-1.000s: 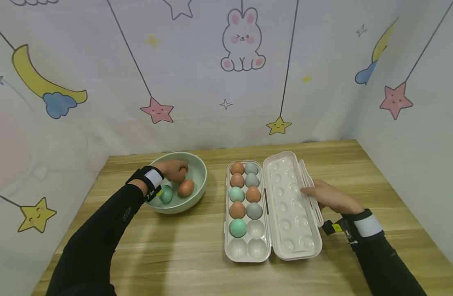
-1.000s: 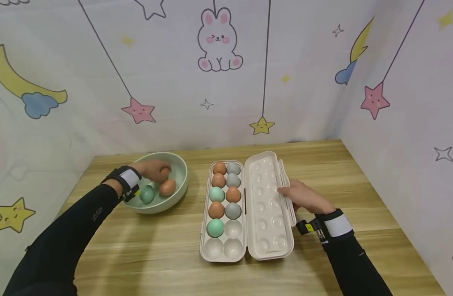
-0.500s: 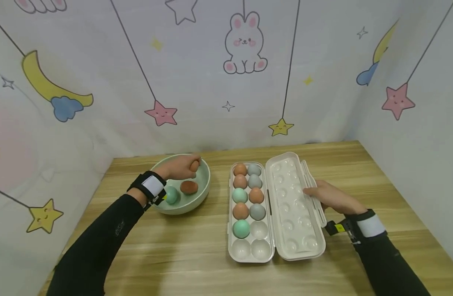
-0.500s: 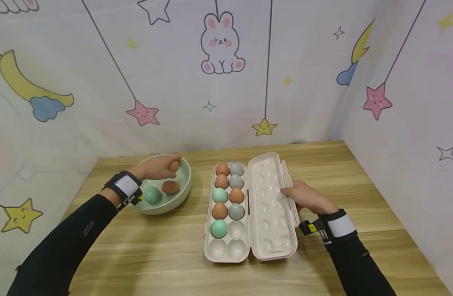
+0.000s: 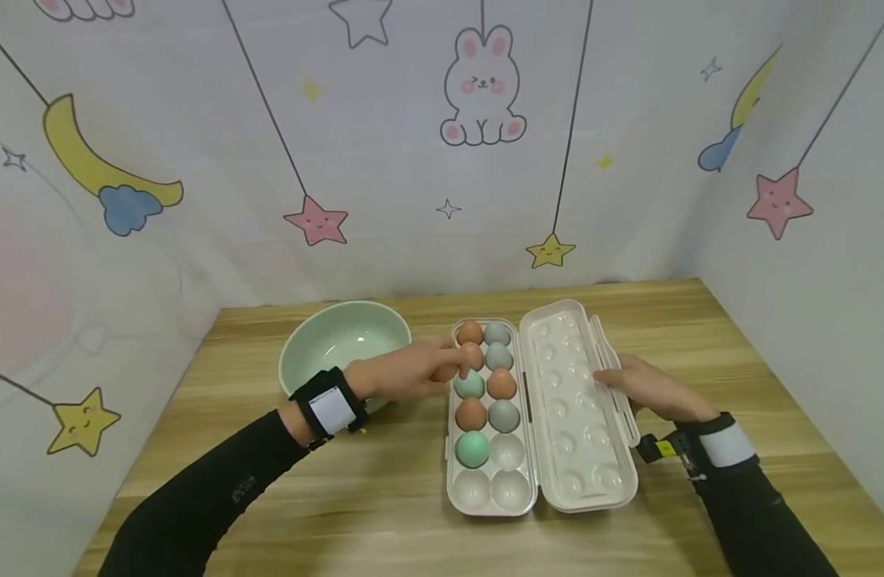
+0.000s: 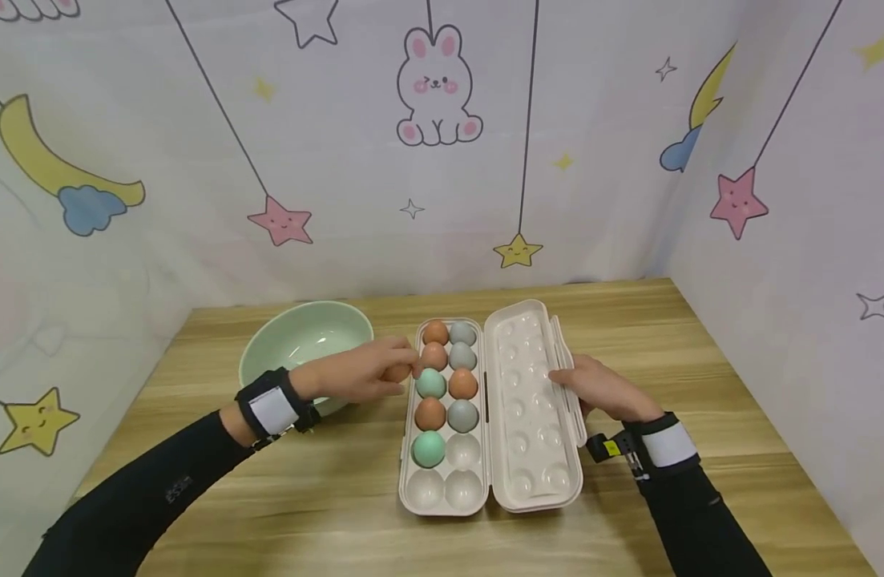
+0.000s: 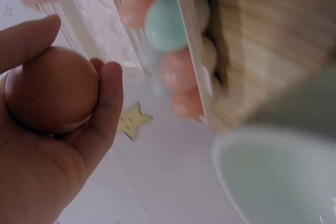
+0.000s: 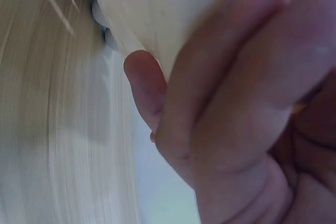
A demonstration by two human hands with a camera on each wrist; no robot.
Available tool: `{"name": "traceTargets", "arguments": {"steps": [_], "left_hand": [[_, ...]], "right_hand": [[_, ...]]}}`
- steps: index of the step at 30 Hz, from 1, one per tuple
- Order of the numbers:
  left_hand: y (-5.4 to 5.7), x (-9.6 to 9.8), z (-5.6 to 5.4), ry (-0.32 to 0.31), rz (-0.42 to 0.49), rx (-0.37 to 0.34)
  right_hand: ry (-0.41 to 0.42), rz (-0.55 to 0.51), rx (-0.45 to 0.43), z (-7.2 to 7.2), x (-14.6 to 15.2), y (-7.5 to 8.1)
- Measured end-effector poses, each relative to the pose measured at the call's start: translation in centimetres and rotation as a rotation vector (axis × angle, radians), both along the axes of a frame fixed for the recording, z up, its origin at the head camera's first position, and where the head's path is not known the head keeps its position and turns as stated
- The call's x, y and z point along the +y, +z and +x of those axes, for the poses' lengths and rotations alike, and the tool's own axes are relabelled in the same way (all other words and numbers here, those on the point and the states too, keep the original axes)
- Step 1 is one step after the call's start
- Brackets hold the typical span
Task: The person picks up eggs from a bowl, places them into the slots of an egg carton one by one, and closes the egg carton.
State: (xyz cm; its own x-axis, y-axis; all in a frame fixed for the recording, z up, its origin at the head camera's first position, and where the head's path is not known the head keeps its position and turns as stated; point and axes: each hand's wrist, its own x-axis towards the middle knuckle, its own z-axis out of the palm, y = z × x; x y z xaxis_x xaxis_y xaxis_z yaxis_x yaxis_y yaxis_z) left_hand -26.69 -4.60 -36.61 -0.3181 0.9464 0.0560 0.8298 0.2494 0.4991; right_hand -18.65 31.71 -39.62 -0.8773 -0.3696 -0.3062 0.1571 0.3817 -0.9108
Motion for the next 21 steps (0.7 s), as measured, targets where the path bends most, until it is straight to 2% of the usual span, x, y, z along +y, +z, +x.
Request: {"name": "traceTargets", "arguments": {"steps": [3, 7, 10, 15, 18, 21], "left_hand": [[-0.2, 1.0, 1.4, -0.053, 0.035, -0.013], [-0.6, 2.3, 3.1, -0.052, -0.028, -0.102], [-0.9, 3.2, 3.9, -0.086, -0.055, -0.139], [-1.7, 4.2, 4.9, -0.156, -0.087, -0.099], [-2.3, 4.7, 5.3, -0.188, -0.104, -0.031], [-2.8, 5.3, 5.7, -0.195, -0.113, 0.061]], "right_hand": [[0.005, -0.004, 0.008, -0.1, 0.0, 0.0], [0.024, -0.021, 0.015, -0.1, -0.1, 0.1], [0.034, -0.028, 0.022, -0.2, -0.1, 0.0], [0.033, -0.039, 0.019, -0.2, -0.1, -0.1], [0.024, -0.039, 0.020, -0.1, -0.1, -0.2], [0.014, -0.034, 0.024, 0.0, 0.0, -0.3]]}}
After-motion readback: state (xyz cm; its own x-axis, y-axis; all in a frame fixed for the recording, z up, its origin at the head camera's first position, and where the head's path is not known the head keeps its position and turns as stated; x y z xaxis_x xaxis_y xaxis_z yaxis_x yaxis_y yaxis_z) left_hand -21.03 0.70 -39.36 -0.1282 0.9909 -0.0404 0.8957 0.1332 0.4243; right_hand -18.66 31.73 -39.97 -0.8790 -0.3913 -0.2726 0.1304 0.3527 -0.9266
